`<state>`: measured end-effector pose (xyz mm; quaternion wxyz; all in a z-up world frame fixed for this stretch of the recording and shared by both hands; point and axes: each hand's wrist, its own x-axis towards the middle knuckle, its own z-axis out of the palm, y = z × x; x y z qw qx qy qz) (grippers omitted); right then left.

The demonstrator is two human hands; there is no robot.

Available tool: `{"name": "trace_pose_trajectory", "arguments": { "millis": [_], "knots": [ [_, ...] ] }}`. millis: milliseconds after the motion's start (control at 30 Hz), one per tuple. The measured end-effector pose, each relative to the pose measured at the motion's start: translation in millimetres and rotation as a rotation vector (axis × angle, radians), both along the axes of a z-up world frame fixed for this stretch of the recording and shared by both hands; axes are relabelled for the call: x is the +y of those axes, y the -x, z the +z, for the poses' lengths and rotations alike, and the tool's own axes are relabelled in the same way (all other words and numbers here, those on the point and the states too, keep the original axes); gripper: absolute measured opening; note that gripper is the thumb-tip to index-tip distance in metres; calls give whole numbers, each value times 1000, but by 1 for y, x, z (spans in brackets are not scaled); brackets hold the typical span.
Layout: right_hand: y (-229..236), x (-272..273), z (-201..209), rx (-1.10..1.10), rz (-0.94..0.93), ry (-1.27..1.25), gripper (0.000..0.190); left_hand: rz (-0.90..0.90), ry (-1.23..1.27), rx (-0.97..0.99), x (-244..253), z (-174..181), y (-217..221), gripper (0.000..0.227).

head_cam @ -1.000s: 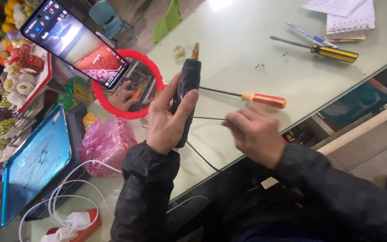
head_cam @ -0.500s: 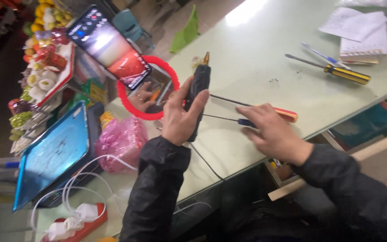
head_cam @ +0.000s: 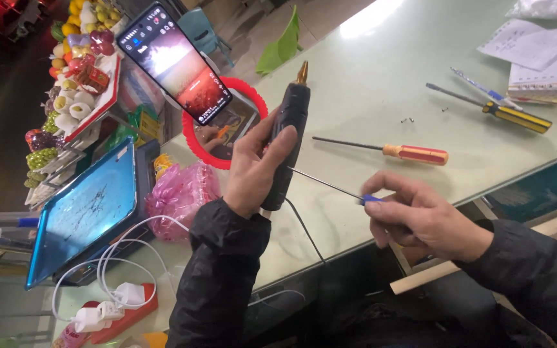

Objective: The person disassembles a hot glue gun using a screwdriver, adjusts internal components, and then reassembles the device.

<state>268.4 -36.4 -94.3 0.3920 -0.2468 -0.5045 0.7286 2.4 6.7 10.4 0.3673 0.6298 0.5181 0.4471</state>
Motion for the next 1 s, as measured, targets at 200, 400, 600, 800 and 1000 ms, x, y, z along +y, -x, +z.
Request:
{"name": "trace_pose_trajectory", "arguments": {
  "millis": [200, 400, 600, 800, 1000],
  "knots": [
    [-5, -10, 53, -51, 30, 418, 47, -35, -123, 43, -15, 13, -9, 62],
    [2, -21, 56, -144, -100, 244, 34, -38, -16, -50, -24, 24, -14, 53],
    [10, -28, 44, -565, -609, -1257, 24, 40, -6, 69, -25, 27, -10, 54],
    [9, 11, 28, -605, -814, -1570, 39, 86, -40, 26, -19, 26, -3, 48],
    [11, 14, 52, -522, -110, -303, 43, 42, -168, 73, -12, 6, 5, 62]
  ]
}}
